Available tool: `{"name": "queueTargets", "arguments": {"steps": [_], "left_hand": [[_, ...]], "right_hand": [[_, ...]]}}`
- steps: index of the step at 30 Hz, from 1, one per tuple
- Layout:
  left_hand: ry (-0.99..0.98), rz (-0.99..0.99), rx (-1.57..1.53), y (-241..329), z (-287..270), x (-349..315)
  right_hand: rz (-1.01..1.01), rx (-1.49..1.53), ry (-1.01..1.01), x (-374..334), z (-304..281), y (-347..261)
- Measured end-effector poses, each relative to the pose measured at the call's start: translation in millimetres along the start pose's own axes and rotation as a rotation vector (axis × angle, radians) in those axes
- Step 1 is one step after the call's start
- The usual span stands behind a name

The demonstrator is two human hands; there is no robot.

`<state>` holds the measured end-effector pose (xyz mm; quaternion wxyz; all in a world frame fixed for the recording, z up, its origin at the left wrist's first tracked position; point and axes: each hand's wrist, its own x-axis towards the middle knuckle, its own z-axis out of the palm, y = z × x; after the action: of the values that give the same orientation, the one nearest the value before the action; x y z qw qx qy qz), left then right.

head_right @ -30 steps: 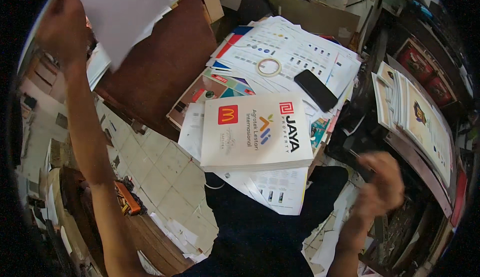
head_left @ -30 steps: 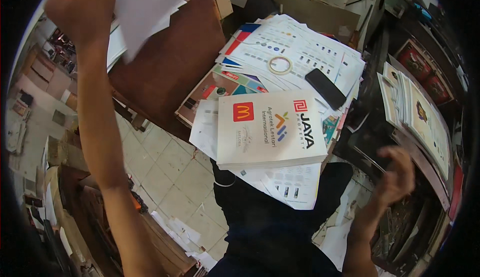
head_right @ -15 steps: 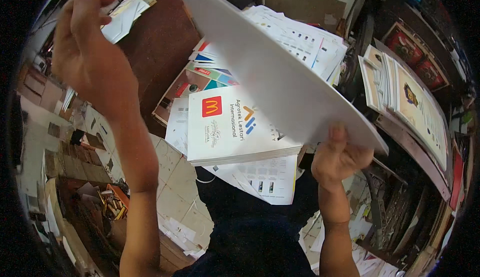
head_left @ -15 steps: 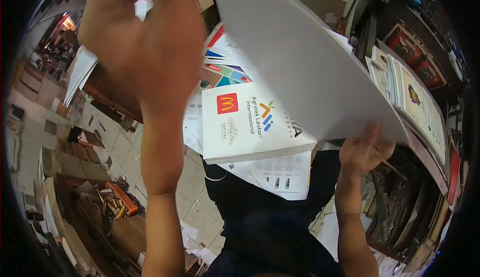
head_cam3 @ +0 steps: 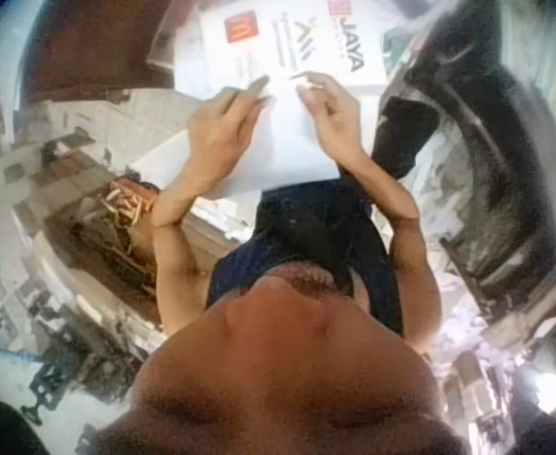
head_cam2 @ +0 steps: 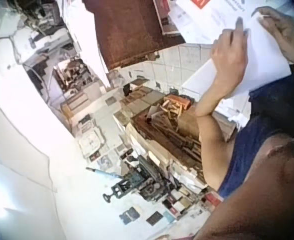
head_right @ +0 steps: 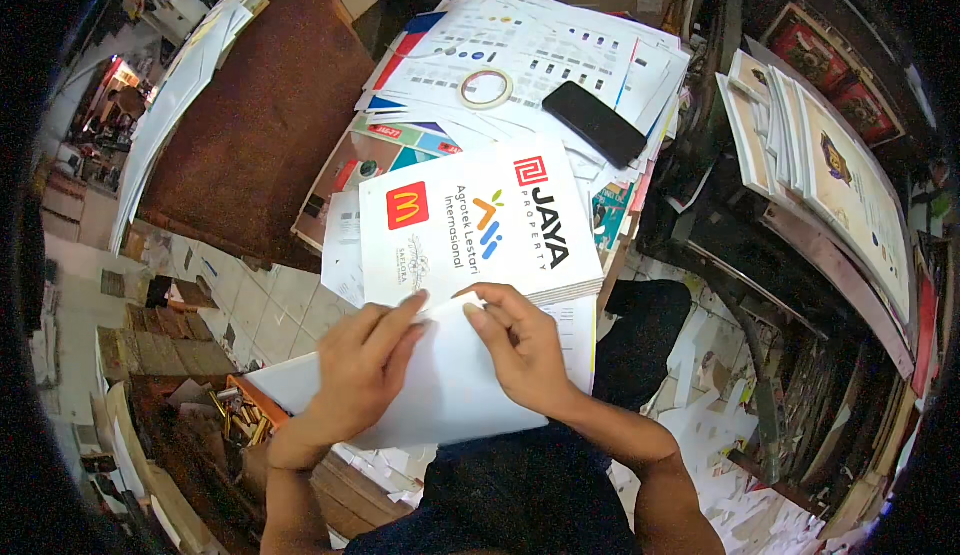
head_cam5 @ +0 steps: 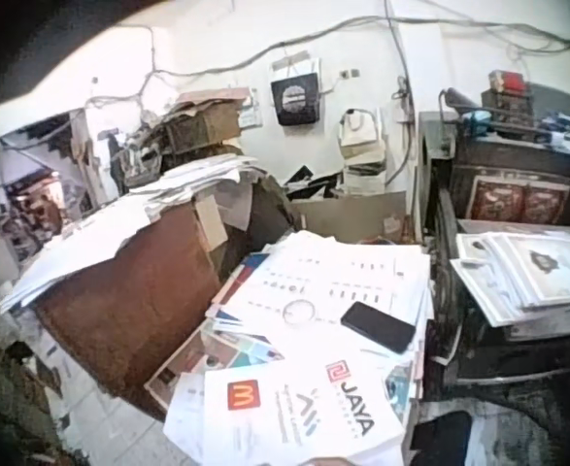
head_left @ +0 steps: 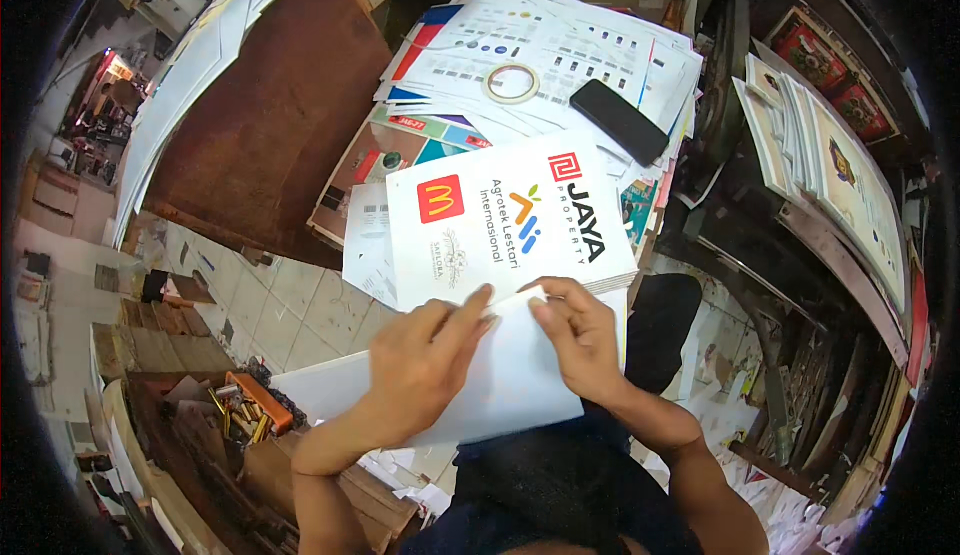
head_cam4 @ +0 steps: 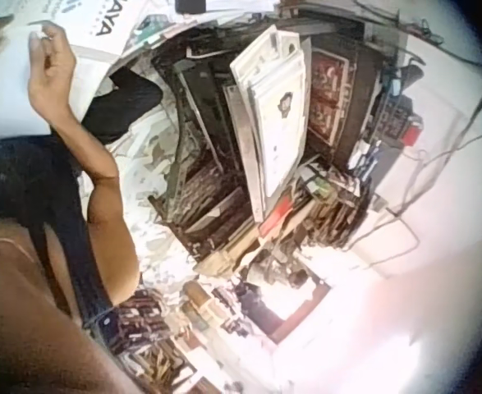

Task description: The person picks up a sheet of white paper from a stack on their lap, aligns it against a guide, and places it onto a stack on a nearby table.

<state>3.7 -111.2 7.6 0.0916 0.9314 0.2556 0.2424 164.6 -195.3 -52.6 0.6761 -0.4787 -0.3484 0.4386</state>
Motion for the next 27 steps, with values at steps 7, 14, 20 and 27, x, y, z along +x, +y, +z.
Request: {"name": "queueTargets", "arguments": {"steps": [7, 14, 20, 27], "left_hand": [[0.200, -0.043, -0.183, -26.4, 54.6, -27.5], [0.188, -0.081, -0.226, -32.5, 53.0, -33.9], [0.187, 0.055, -0.099, -36.3, 30.0, -11.6], [0.074, 0.039, -0.106, -31.3, 32.0, -17.0]], "right_hand": [[0.061, -0.149, -0.082, 6.2, 15.5, 32.7], [0.077, -0.099, -0.083, 2.3, 20.2, 42.0], [0.060, -0.134, -0.171, 0.5, 18.2, 36.5], [0.010, -0.245, -0.120, -4.2, 29.3, 25.8]]}}
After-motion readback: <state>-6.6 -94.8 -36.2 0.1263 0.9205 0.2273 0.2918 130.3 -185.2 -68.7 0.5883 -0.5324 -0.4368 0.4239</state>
